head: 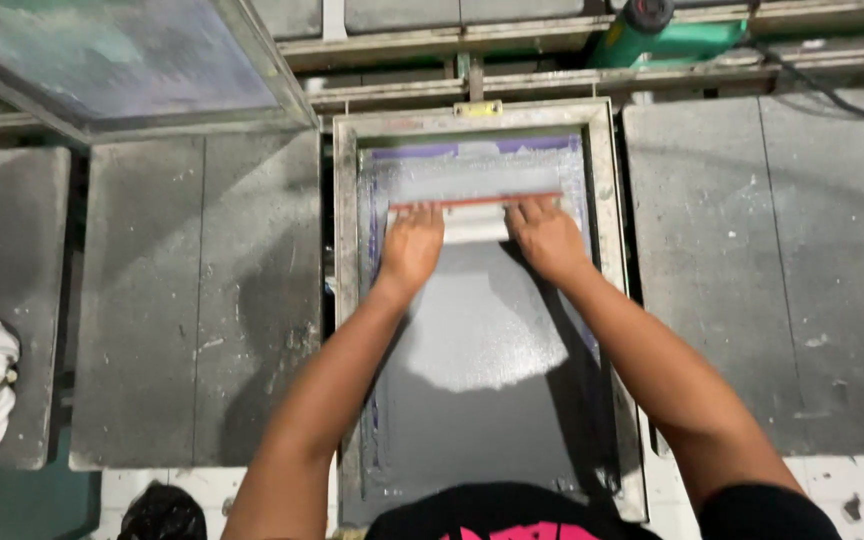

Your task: Applying ink to a t-shirt using a screen printing frame and squeegee, followed by drying the ink with a heat gun.

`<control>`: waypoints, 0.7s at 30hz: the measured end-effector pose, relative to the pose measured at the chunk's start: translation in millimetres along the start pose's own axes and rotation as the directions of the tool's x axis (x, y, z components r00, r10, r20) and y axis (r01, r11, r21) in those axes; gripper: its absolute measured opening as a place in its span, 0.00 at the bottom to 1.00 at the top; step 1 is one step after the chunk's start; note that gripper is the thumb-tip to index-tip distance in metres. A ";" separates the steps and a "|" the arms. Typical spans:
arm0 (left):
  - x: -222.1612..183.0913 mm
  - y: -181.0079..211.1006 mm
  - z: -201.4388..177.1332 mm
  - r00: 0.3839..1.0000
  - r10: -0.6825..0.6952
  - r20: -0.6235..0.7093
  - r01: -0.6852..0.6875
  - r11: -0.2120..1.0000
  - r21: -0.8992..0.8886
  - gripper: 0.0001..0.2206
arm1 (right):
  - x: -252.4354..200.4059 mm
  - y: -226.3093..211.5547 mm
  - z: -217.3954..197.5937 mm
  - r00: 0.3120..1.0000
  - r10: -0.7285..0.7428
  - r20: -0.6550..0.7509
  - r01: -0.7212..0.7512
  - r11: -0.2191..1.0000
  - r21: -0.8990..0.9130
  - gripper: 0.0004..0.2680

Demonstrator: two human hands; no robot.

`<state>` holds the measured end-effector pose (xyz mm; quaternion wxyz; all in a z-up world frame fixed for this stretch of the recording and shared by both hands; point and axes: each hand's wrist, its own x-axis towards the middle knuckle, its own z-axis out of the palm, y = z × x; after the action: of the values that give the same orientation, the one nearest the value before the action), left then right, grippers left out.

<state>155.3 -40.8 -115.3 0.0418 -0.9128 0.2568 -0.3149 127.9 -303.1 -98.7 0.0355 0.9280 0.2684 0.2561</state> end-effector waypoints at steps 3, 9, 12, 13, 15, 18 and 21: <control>-14.0 5.4 -12.5 1.000 0.004 0.024 -0.003 0.997 -0.074 0.09 | -12.3 -2.1 6.1 0.999 -0.039 -0.020 0.040 0.998 0.043 0.06; -12.6 5.5 -29.0 1.000 -0.007 0.005 0.008 0.997 -0.075 0.06 | -14.5 -2.6 -18.4 0.999 -0.031 -0.011 0.031 0.999 0.045 0.06; 11.7 -5.4 -37.5 0.998 0.030 -0.047 -0.035 0.995 -0.096 0.05 | 3.1 9.7 -21.1 1.000 -0.016 0.001 0.016 1.000 0.014 0.07; 21.1 -9.7 -37.1 0.998 0.033 -0.053 -0.037 0.995 -0.093 0.05 | 14.7 14.8 -25.1 1.000 -0.015 -0.005 0.015 1.000 0.010 0.07; 32.3 -13.5 -38.4 0.994 -0.007 -0.110 0.015 0.997 0.079 0.05 | 30.8 20.8 -34.4 1.000 0.000 -0.010 0.001 1.000 0.016 0.08; 41.2 -21.2 1.1 1.000 0.017 -0.024 -0.019 0.998 -0.059 0.03 | 36.0 34.3 8.5 1.000 -0.004 -0.015 0.004 1.000 -0.015 0.07; 37.3 -24.0 21.6 0.997 0.006 0.079 0.006 0.989 -0.147 0.04 | 41.2 32.6 13.8 1.000 0.005 0.005 -0.005 1.000 -0.017 0.05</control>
<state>203.8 -40.4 -106.2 -0.0156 -0.9251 0.2775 -0.2586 180.2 -308.7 -85.2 0.0435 0.9290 0.2637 0.2559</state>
